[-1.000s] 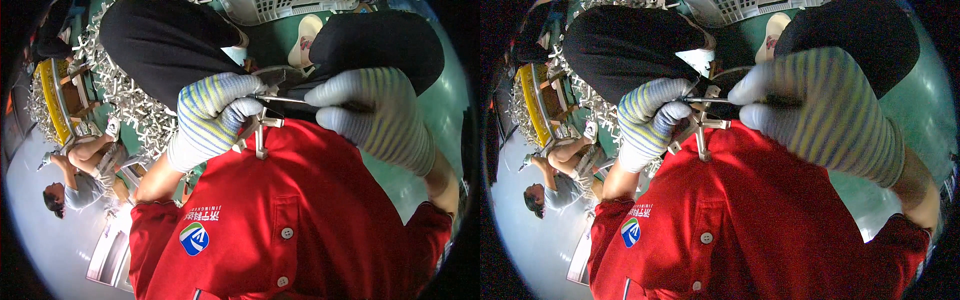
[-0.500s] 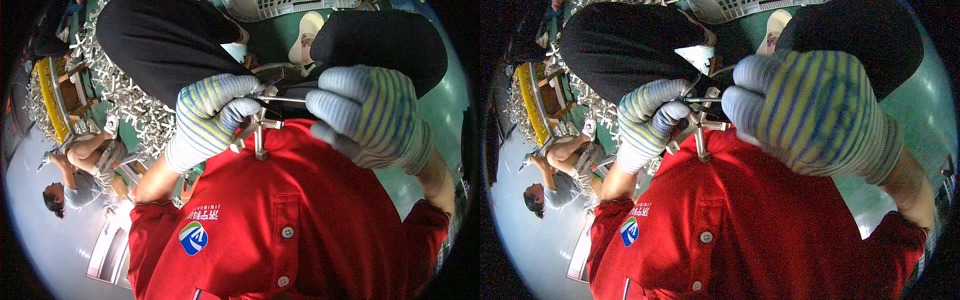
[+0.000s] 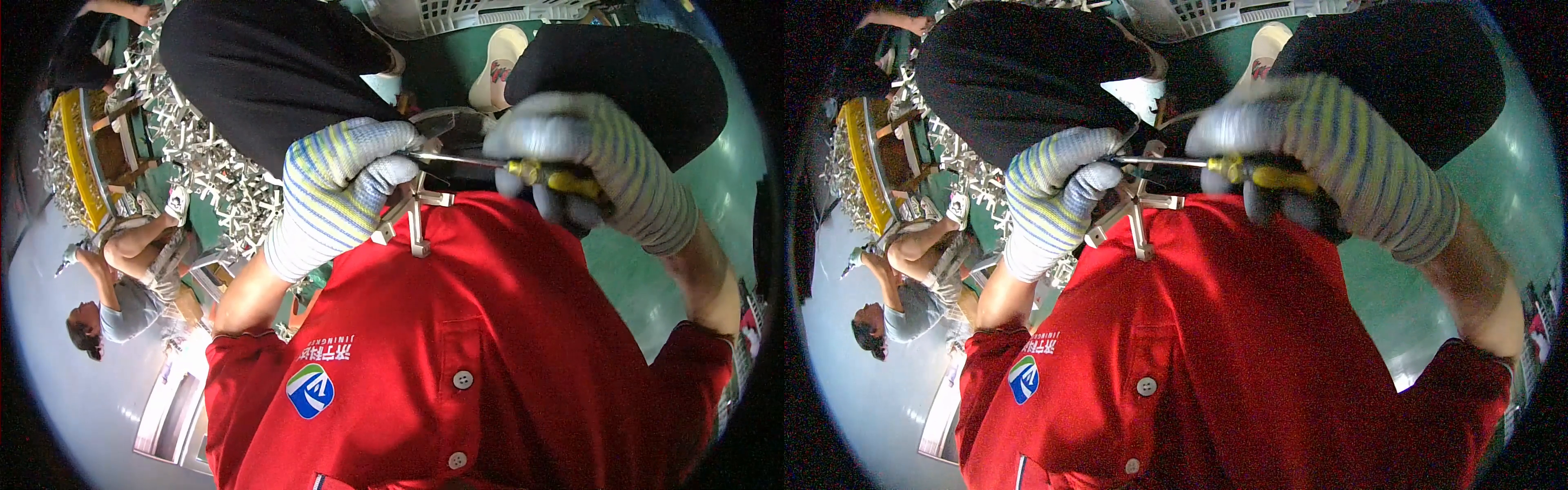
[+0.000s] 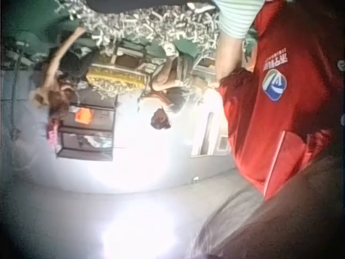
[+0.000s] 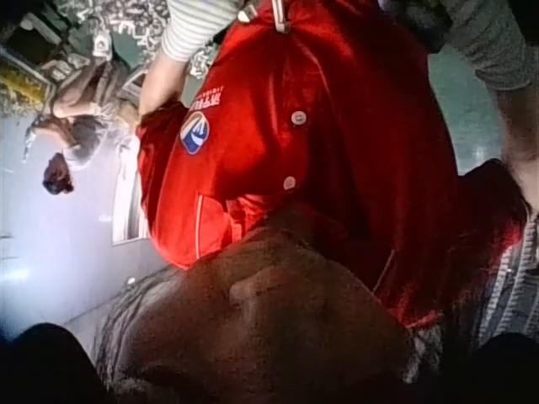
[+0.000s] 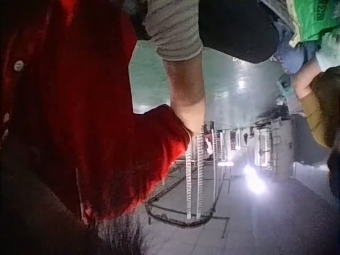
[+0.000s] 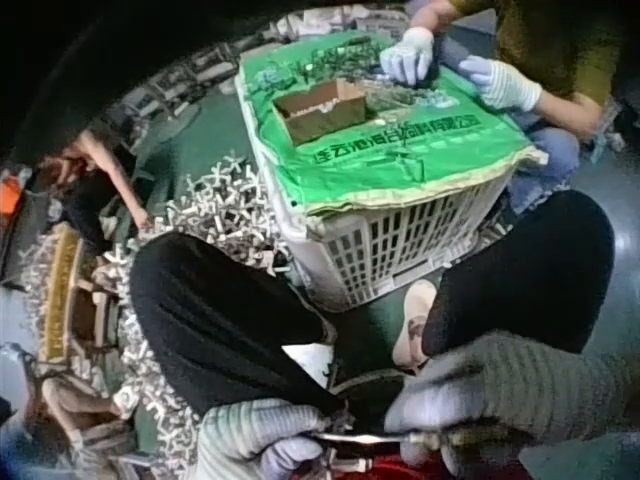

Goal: The person assembles small white plastic components by hand, using a screwdriver to secure them with screws.

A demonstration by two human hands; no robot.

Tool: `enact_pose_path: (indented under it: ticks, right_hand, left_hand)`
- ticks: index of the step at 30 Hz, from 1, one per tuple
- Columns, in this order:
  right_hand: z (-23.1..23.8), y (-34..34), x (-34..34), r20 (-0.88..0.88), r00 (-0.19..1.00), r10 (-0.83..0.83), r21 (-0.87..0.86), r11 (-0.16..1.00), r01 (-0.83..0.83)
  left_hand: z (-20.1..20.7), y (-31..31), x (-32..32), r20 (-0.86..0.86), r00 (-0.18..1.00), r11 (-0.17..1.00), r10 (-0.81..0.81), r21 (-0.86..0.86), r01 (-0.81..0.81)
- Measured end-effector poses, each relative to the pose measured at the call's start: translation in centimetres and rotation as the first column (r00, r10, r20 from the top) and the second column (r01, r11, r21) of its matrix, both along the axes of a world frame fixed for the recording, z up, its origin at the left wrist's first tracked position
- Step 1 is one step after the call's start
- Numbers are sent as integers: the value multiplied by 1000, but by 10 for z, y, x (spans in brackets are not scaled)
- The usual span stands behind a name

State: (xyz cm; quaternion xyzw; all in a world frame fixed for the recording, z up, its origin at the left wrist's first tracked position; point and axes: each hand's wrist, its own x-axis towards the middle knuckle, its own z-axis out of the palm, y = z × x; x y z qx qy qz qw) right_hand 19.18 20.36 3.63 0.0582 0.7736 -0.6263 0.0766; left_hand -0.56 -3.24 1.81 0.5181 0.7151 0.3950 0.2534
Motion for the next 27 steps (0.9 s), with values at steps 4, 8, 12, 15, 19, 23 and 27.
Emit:
enact_pose_path:
  ticks: [4, 8, 12, 15, 19, 23, 27]
  right_hand:
    - [11, 1, -42, -81, 995, -65, 451, 887, 94]
    - [22, 1, -57, -354, 911, 214, 637, 768, 67]
    - [17, -2, -66, -176, 791, 586, 815, 538, -216]
    - [16, -2, -64, -145, 773, 617, 863, 461, -206]
    - [15, -7, -52, -83, 811, 579, 878, 428, -216]
    - [32, -6, -55, 30, 808, 588, 896, 342, -283]
    - [41, -14, -48, 63, 821, 567, 859, 389, -334]
  left_hand:
    - [-1, -11, -11, 116, 991, 995, 61, -85, -52]
    - [-6, -10, -29, 176, 982, 996, 73, -72, -61]
    - [-5, -15, -35, 248, 961, 985, 119, -153, -83]
    - [-9, -17, -36, 222, 968, 988, 116, -124, -90]
    - [-5, -14, -30, 235, 966, 988, 112, -131, -83]
    - [-2, -15, -23, 261, 957, 982, 129, -167, -87]
    - [-1, -16, -21, 148, 987, 998, 58, -4, -58]
